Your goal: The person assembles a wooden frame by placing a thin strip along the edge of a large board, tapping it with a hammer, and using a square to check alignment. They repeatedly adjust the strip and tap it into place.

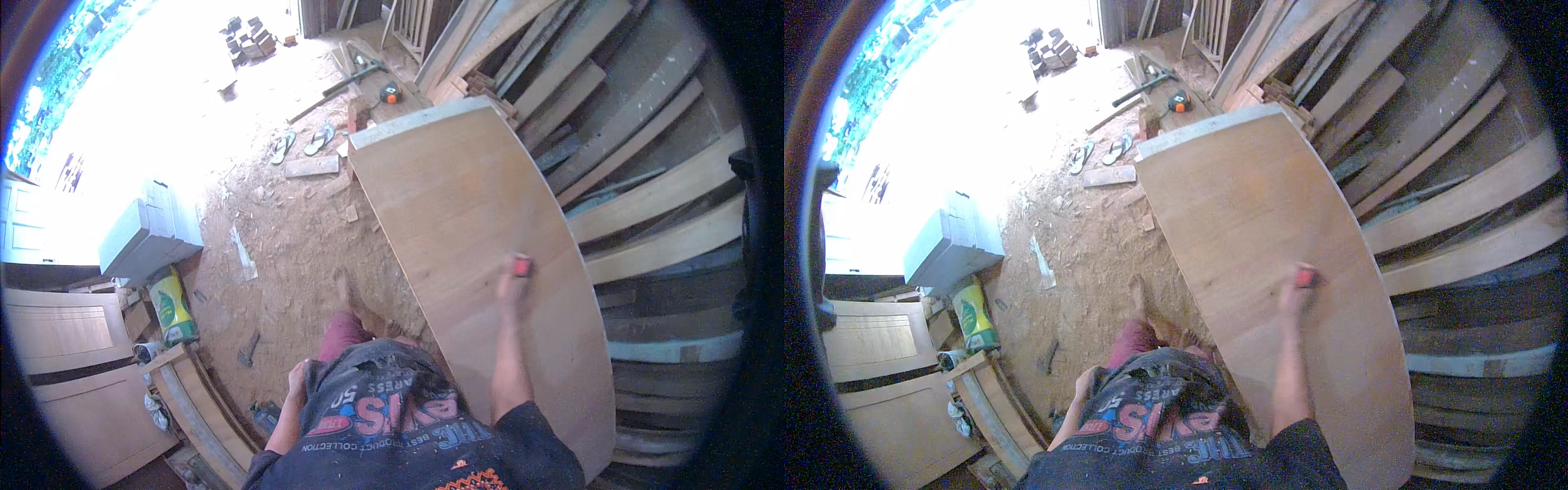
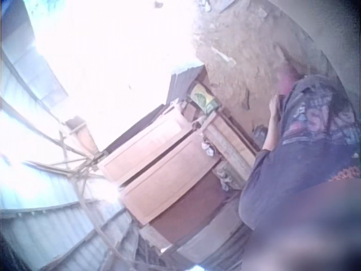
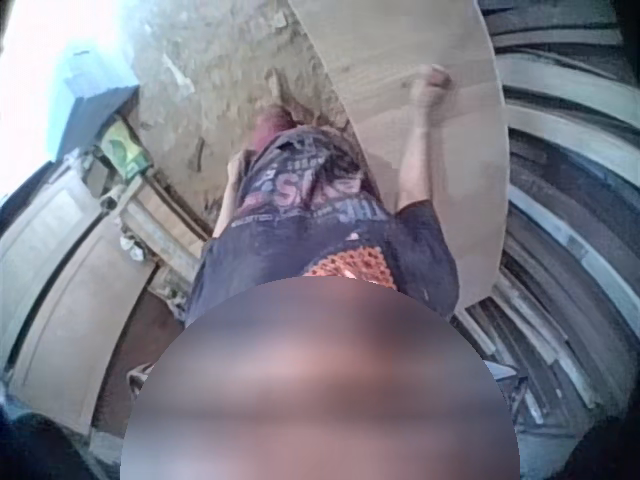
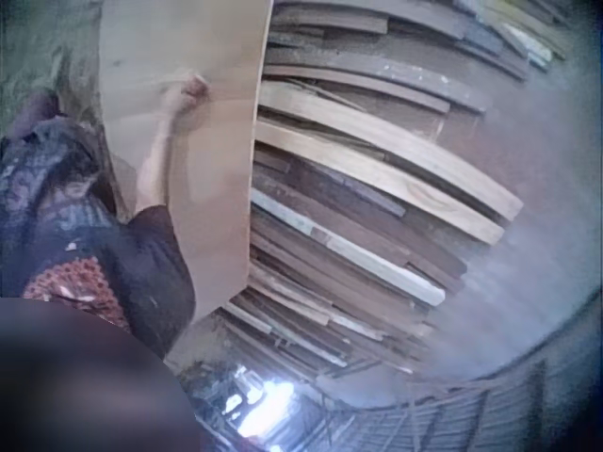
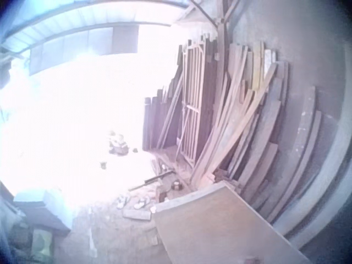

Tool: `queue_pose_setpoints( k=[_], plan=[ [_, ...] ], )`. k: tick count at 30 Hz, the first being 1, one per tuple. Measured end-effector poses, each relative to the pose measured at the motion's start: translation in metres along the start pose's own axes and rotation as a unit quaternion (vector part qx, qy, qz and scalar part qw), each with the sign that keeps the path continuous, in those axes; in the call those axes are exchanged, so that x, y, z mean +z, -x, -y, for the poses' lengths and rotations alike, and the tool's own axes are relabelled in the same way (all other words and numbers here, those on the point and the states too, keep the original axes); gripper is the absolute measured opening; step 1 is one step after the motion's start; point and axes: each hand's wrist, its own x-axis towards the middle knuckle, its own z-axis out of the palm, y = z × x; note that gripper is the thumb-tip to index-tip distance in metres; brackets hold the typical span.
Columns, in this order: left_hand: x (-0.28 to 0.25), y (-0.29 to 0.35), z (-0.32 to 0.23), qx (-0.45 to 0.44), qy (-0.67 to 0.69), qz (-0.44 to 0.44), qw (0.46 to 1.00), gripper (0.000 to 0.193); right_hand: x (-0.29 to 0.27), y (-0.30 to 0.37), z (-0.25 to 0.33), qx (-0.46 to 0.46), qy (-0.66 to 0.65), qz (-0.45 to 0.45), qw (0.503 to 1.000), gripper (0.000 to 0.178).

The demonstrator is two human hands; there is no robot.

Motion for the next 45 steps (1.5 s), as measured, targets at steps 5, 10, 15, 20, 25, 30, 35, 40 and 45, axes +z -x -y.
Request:
queue_pose_setpoints(
  k=[5,10,15,20,25,30,35,40,45],
  plan=[
    [-0.025,-0.082,0.065,0.082,-0.301,0.065,0.948,0.036,0.011,-0.060,0.019,0.142,0.150,-0.007,0.978,0.033],
    [-0.043,-0.182,0.004,0.093,-0.182,0.094,0.974,0.032,0.168,0.019,0.150,-0.193,0.004,0.250,0.949,0.023],
    [-0.079,-0.239,-0.176,-0.078,0.329,0.066,0.939,0.033,0.224,0.060,0.211,-0.288,-0.077,0.453,0.840,0.016],
    [-0.138,-0.262,-0.260,-0.049,0.315,0.034,0.947,0.035,0.183,-0.036,0.158,-0.052,-0.096,0.071,0.991,0.018],
    [-0.141,-0.293,-0.212,-0.133,0.308,0.013,0.942,0.029,0.154,-0.094,0.124,0.075,0.077,-0.029,0.994,0.028],
    [-0.107,-0.308,-0.120,-0.007,-0.167,0.196,0.966,0.032,0.208,0.000,0.194,-0.223,-0.056,0.237,0.944,0.004],
    [-0.047,-0.337,-0.118,0.206,-0.336,0.168,0.904,0.033,0.189,0.014,0.222,-0.227,-0.134,0.239,0.935,0.008],
    [-0.039,-0.337,-0.218,0.071,-0.047,0.182,0.980,0.027,0.141,-0.018,0.157,-0.137,-0.080,-0.061,0.985,0.010],
    [-0.030,-0.304,-0.342,-0.027,0.204,0.063,0.977,0.026,0.118,-0.022,0.093,0.111,-0.149,0.000,0.983,0.021]
  ],
)
